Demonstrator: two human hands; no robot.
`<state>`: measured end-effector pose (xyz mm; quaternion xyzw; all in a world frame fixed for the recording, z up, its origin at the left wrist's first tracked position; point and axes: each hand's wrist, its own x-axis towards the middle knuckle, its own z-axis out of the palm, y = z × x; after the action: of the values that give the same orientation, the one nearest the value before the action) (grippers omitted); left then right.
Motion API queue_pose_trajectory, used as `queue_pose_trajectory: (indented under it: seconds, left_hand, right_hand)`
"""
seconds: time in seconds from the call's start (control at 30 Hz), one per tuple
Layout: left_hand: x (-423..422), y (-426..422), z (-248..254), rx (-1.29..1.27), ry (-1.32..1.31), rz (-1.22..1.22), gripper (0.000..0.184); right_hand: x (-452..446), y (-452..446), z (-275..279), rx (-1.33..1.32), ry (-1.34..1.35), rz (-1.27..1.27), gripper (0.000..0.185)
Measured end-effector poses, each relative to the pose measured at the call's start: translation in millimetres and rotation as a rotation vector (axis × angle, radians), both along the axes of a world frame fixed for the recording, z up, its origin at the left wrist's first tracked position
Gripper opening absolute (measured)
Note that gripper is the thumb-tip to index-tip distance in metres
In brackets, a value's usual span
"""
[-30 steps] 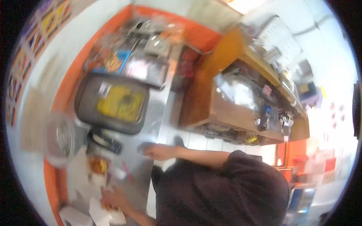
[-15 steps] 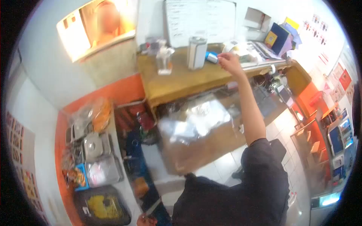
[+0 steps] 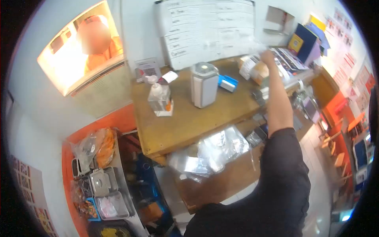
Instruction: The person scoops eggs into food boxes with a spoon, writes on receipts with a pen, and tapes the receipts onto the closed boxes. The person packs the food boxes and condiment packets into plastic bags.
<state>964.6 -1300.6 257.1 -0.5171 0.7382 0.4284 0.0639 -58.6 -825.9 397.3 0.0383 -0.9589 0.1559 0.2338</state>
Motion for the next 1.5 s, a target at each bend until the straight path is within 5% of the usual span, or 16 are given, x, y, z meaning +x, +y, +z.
queue_pose_trajectory:
  seconds: [0.07,0.13,0.17,0.2,0.27,0.4,0.53,0.6,0.77,0.8,0.83,0.87,1.03,1.1,1.2,1.5]
  left_hand:
    - [2,-9,-2,-0.040,-0.094,0.016,0.027]
    - [6,-11,-11,-0.061,-0.210,0.033,0.032]
    - [6,-12,-15,-0.059,-0.276,0.043,0.035]
    - [7,-15,-17,-0.047,-0.343,0.056,0.037]
    - [8,-19,-21,-0.031,-0.377,0.070,0.042]
    - [4,-18,-21,-0.157,-0.151,-0.015,0.043]
    - [3,-3,-21,0.008,-0.037,0.154,0.045]
    - [21,11,-41,-0.003,-0.007,0.191,0.045]
    - [55,64,-36,-0.024,-0.123,0.366,0.046]
    - [65,80,-33,-0.122,-0.185,0.364,0.046]
    - [109,104,-79,-0.180,-0.202,0.339,0.049]
    - [153,130,-124,-0.240,-0.222,0.315,0.052]
    - [184,232,-102,0.260,-0.562,0.802,0.075]
    - [196,283,-128,0.097,-0.529,0.844,0.063]
    - [149,275,-74,0.219,-0.518,0.994,0.053]
    - [139,241,-75,0.235,-0.372,1.015,0.053]
  right_hand:
    - [-1,0,10,0.033,0.114,-0.109,0.060]
    - [-21,5,35,0.495,0.346,0.108,0.036]
    - [-29,1,54,0.552,0.708,0.127,0.031]
    - [-16,-14,99,0.409,0.660,0.171,0.031]
    - [112,-102,211,-0.346,0.369,0.437,0.031]
    - [239,-230,333,-0.938,0.207,1.018,0.032]
    - [238,-380,376,-0.907,-0.208,1.275,0.036]
    - [256,-471,356,-1.045,-0.475,1.418,0.033]
    - [307,-654,300,-1.156,-0.536,1.323,0.031]
    - [319,-673,295,-1.085,-0.567,1.240,0.032]
    - [269,-698,285,-0.400,-0.073,1.343,0.032]
    - [256,-728,265,-0.264,0.081,1.363,0.032]
    - [246,-852,151,-0.066,0.115,1.519,0.031]
    - [255,-906,107,-0.093,-0.017,1.549,0.031]
    - [271,-938,68,-0.100,-0.154,1.477,0.031]
    - [281,-910,39,-0.129,-0.225,1.360,0.030]
